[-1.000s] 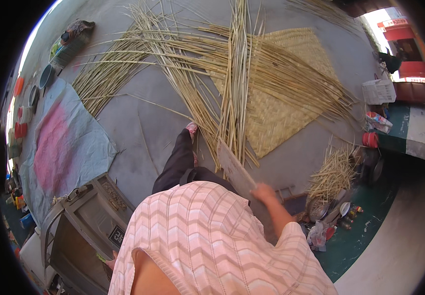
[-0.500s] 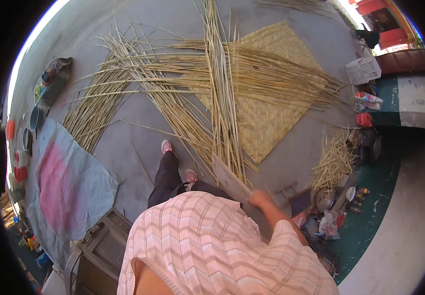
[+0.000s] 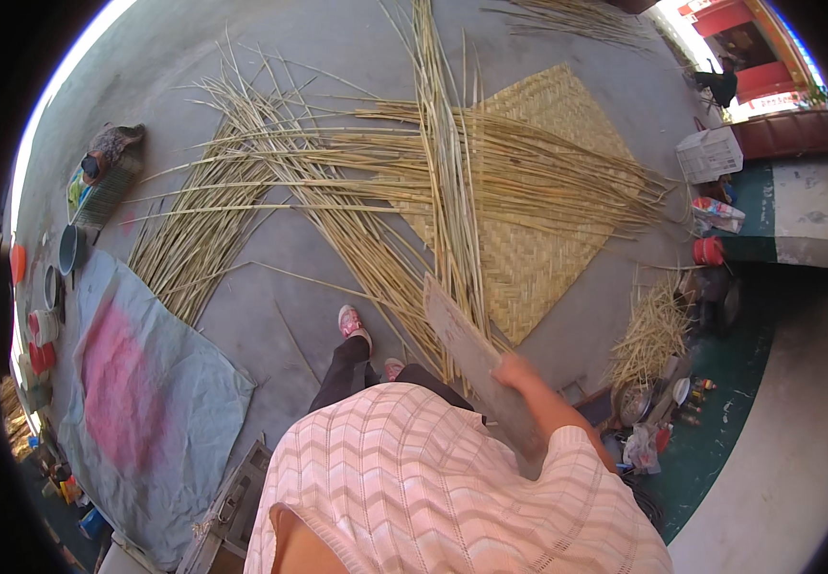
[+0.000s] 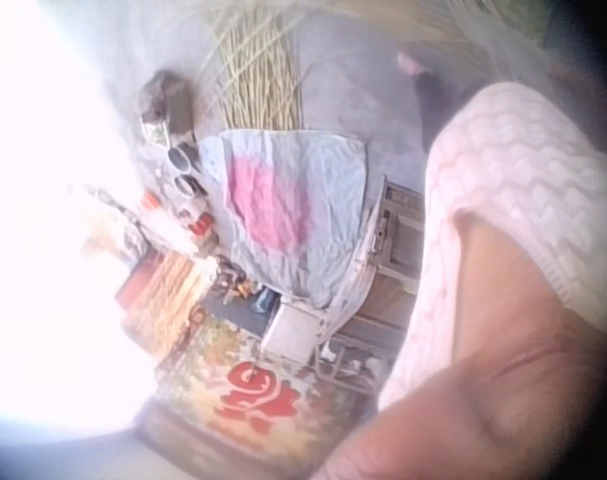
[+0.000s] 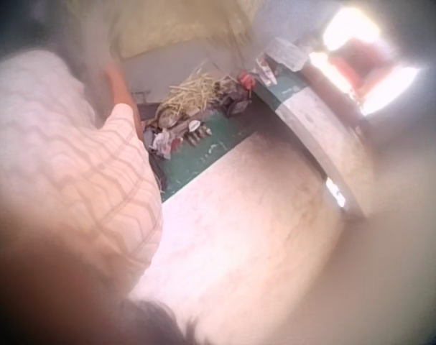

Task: The person sits on the floor and weaves a large mat using dried palm leaves. They interlace the leaves by hand, occasionally using a wooden board to press and align the weave.

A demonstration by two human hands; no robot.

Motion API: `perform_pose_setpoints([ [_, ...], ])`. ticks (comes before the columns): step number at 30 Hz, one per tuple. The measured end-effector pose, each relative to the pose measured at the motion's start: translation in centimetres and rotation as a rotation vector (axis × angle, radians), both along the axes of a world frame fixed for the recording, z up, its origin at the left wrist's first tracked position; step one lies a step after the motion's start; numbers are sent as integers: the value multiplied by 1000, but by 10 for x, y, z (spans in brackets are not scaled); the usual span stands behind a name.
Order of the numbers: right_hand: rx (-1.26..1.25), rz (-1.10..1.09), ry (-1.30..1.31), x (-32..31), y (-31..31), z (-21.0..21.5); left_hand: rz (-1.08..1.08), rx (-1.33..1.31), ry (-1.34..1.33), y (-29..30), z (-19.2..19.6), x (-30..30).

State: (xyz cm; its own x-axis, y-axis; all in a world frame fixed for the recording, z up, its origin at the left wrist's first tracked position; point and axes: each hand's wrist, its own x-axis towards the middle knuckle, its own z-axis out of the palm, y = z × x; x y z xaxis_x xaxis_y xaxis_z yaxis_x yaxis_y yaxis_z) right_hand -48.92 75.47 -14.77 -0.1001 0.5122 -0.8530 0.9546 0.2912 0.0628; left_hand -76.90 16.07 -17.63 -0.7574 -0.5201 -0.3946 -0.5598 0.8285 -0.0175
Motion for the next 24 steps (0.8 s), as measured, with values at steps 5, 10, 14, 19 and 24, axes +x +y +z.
perform_pose_setpoints([
  [5,-65,-316,249,-12,5,5,-22,46,-38,15,-10,-39],
  [10,-84,-779,396,-9,-3,14,-47,79,-57,25,-12,-63],
  [14,-163,-979,442,-15,-10,25,-38,99,-63,32,-14,-73],
  [19,-305,-1106,380,-18,-39,24,-68,106,-78,39,-14,-85],
  [24,-364,-1005,341,-13,-71,4,-109,104,-92,54,-16,-101],
])
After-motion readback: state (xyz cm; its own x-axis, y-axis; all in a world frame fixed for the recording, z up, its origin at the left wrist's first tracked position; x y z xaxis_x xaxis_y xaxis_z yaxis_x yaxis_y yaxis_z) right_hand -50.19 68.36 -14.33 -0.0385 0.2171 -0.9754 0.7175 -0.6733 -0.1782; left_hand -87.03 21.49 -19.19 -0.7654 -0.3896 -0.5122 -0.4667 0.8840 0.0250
